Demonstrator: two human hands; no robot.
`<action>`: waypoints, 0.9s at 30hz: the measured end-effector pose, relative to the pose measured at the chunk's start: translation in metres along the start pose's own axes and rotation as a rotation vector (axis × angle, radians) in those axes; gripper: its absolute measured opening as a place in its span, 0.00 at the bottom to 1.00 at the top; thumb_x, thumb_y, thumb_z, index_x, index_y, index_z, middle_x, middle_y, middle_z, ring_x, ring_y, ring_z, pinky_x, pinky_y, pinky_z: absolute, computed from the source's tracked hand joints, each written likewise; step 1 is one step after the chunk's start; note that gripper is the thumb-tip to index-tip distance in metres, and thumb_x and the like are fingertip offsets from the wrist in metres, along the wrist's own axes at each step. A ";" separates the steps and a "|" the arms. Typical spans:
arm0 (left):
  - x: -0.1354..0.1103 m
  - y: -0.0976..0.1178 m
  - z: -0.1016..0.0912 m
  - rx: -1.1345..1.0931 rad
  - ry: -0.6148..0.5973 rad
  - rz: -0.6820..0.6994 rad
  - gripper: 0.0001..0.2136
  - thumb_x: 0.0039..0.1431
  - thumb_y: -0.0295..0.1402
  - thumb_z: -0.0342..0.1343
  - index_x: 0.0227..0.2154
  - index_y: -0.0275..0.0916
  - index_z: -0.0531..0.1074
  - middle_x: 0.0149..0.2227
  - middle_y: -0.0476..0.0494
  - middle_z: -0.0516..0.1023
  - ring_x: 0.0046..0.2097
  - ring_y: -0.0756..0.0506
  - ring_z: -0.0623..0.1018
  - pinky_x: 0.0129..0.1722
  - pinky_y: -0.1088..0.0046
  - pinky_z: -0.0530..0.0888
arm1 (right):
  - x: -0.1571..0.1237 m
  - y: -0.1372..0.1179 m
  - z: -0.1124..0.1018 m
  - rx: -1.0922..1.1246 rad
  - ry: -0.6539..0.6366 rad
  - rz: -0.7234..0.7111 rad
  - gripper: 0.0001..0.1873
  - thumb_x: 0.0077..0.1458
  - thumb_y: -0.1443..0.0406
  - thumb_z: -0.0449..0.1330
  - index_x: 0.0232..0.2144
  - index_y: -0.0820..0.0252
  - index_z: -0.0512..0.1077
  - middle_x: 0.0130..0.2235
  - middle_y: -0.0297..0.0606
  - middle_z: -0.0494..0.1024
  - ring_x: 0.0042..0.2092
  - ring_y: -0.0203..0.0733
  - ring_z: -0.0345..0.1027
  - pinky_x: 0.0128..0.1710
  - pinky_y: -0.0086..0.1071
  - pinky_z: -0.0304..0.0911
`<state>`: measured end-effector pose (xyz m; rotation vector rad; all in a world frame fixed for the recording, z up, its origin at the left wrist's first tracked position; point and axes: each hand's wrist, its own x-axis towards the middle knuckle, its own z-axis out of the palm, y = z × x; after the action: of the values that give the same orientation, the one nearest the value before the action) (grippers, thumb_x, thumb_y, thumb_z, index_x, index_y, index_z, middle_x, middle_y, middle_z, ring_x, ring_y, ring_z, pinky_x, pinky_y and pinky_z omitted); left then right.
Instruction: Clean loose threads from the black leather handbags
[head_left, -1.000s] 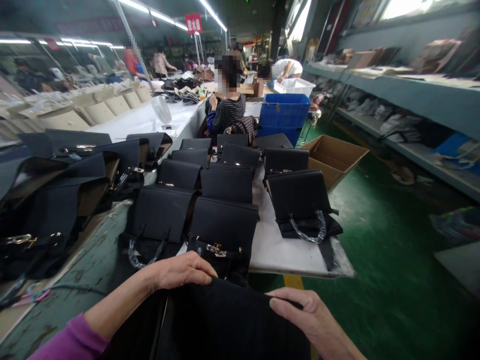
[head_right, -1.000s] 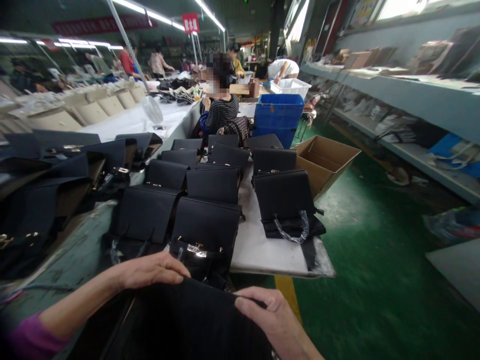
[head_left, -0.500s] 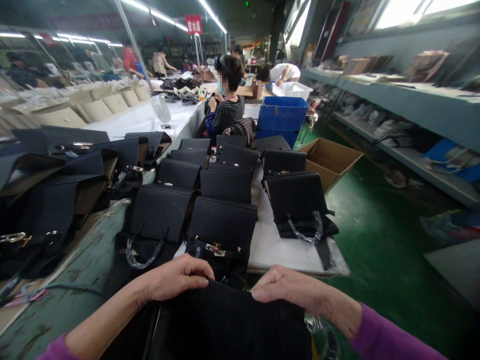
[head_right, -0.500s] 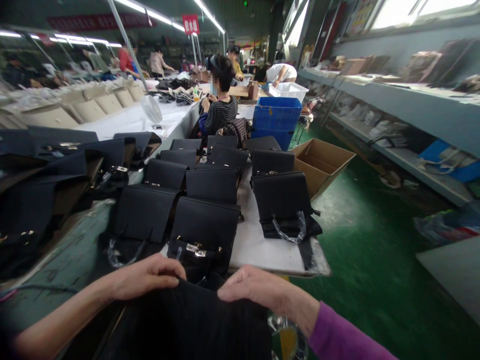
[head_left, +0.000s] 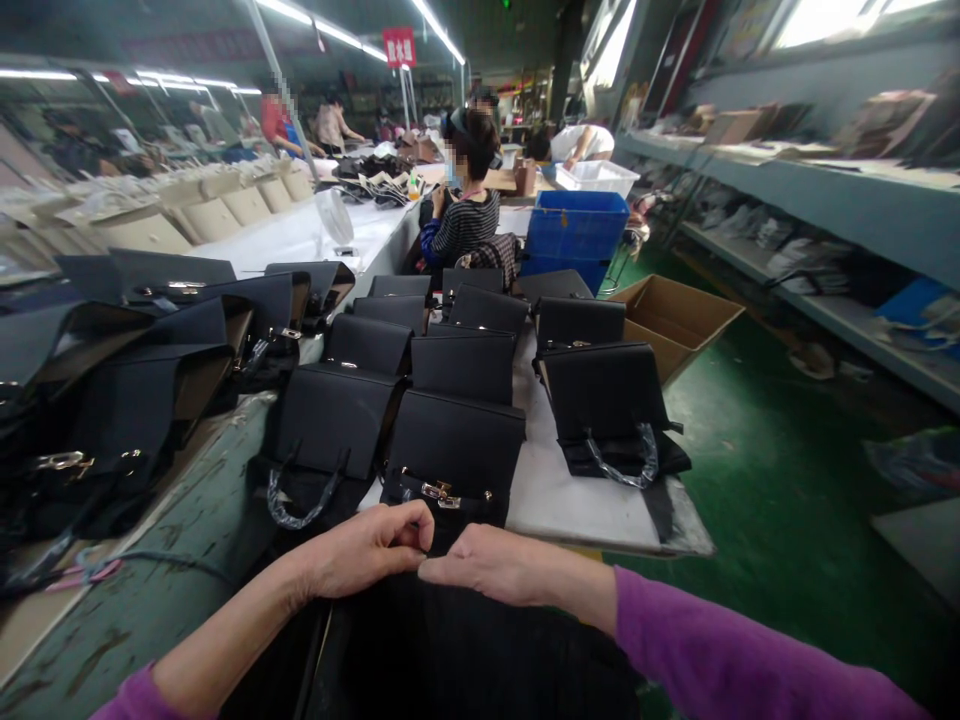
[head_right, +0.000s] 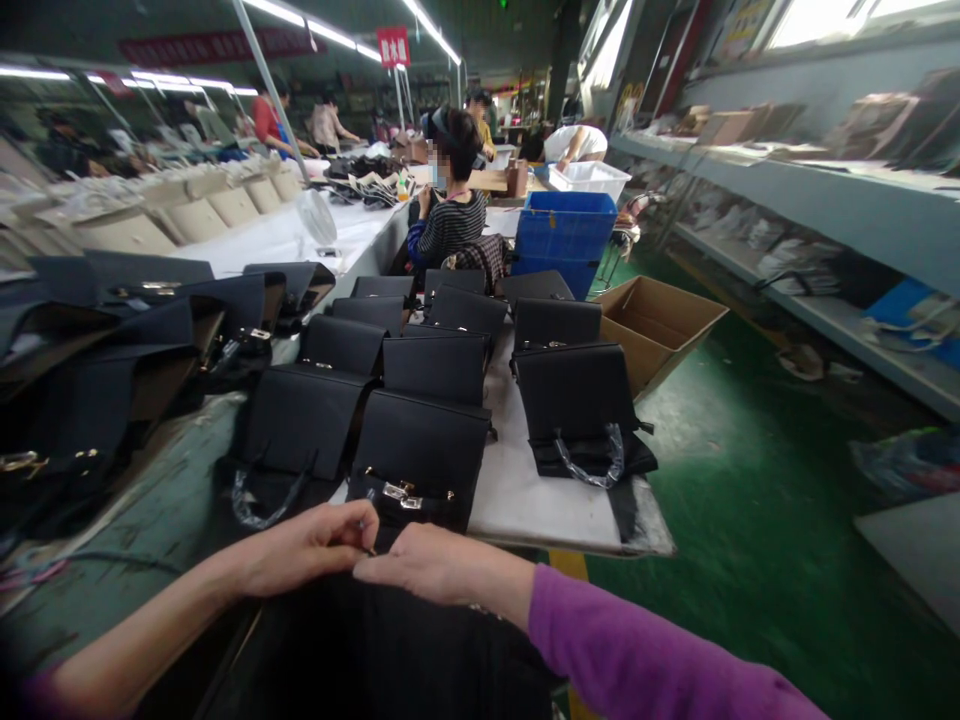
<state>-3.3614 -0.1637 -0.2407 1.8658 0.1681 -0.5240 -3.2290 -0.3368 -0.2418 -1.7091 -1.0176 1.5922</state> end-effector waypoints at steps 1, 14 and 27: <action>-0.002 0.000 0.000 0.000 0.000 -0.007 0.04 0.59 0.30 0.53 0.35 0.39 0.64 0.25 0.57 0.64 0.28 0.52 0.61 0.28 0.78 0.58 | -0.001 0.003 0.000 0.043 -0.005 0.002 0.25 0.53 0.52 0.60 0.15 0.59 0.57 0.16 0.22 0.51 0.18 0.27 0.41 0.19 0.29 0.38; -0.008 0.006 -0.002 0.029 -0.006 -0.008 0.04 0.61 0.32 0.53 0.34 0.39 0.63 0.28 0.56 0.66 0.31 0.52 0.64 0.31 0.77 0.61 | -0.073 0.028 -0.020 0.775 -0.224 0.138 0.24 0.44 0.70 0.63 0.47 0.63 0.77 0.45 0.42 0.81 0.38 0.37 0.76 0.39 0.27 0.67; -0.003 0.007 0.003 -0.006 -0.005 0.020 0.03 0.60 0.29 0.53 0.35 0.39 0.64 0.29 0.56 0.67 0.32 0.51 0.65 0.33 0.76 0.62 | -0.021 0.009 -0.019 0.121 -0.070 -0.025 0.25 0.50 0.52 0.64 0.16 0.59 0.58 0.16 0.22 0.52 0.20 0.28 0.43 0.18 0.28 0.39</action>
<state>-3.3621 -0.1685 -0.2343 1.8585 0.1475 -0.5137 -3.2090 -0.3574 -0.2360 -1.5642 -0.9516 1.6725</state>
